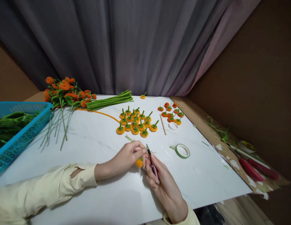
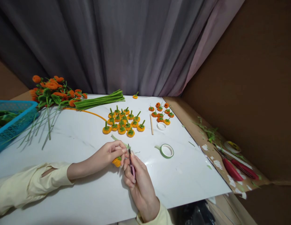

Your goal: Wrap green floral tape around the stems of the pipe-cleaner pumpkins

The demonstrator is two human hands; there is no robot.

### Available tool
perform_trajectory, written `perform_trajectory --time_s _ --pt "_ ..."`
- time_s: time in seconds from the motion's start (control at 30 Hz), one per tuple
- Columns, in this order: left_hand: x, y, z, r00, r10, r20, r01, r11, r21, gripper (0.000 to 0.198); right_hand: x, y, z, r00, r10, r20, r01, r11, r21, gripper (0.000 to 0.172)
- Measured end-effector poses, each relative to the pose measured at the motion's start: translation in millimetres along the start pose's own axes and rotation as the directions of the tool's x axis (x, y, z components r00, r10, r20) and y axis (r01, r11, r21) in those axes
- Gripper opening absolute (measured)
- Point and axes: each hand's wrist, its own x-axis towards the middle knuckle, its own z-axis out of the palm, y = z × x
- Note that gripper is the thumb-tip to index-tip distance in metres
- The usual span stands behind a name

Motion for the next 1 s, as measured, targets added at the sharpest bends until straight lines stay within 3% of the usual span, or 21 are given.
perform_trajectory --time_s 0.6,1.0 --pt "-0.2 -0.2 -0.2 0.999 -0.018 -0.033 0.018 1.000 -0.017 0.025 0.0 -0.9 1.2 0.999 0.042 0.004 -0.042 0.998 0.036 0.025" --pt "-0.6 -1.2 1.2 0.999 -0.015 -0.042 0.015 1.000 0.005 0.026 -0.5 -0.5 2.9 1.000 0.005 0.005 -0.005 1.000 -0.014 0.025"
